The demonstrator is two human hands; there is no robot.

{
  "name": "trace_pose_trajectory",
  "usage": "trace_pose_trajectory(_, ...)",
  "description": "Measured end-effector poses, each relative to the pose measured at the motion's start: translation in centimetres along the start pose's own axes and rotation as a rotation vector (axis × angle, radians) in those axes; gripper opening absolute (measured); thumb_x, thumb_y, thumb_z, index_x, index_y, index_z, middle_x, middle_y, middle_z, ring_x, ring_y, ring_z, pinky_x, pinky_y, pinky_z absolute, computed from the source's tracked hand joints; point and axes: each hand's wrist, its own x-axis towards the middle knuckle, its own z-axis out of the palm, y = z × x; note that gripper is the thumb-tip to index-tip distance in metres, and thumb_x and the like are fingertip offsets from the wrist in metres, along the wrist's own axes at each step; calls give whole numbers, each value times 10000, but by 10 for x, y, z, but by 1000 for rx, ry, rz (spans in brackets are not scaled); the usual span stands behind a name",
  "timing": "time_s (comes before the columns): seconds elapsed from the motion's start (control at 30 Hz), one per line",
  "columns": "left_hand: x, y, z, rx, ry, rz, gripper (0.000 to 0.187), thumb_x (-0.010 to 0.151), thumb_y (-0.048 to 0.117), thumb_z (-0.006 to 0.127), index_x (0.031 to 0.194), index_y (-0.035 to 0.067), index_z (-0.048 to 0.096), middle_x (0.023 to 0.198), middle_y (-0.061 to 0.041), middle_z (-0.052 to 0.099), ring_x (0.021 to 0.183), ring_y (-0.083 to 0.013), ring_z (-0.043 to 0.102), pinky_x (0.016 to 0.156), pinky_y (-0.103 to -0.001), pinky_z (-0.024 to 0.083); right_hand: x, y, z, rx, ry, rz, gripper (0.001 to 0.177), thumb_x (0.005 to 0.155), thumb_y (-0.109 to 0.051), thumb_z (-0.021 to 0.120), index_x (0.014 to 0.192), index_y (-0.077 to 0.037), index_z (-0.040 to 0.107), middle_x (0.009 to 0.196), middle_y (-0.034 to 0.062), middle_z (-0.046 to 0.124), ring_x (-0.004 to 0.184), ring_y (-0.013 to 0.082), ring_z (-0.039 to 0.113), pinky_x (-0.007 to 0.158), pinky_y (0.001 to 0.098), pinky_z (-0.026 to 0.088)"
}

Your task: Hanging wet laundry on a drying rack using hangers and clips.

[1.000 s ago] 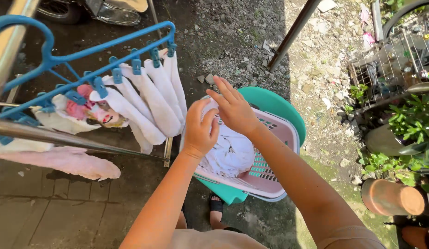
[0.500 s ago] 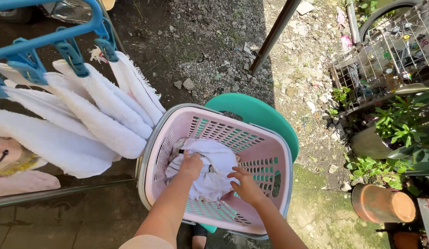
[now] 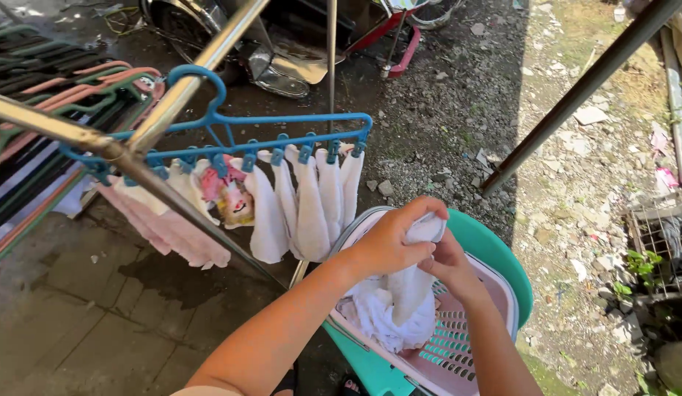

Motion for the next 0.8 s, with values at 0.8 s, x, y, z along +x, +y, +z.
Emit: trace_pose_trajectory(0.8,-114,13,-120,705,566,-108,170,865,112,707,1009,22,724,921,-171,697,880,-360,686,759,-418,526,95,-106,182,-693,-376,-118,212,877,-201,787,978,-15,802,803,14,762,747,66,628,702,262,528)
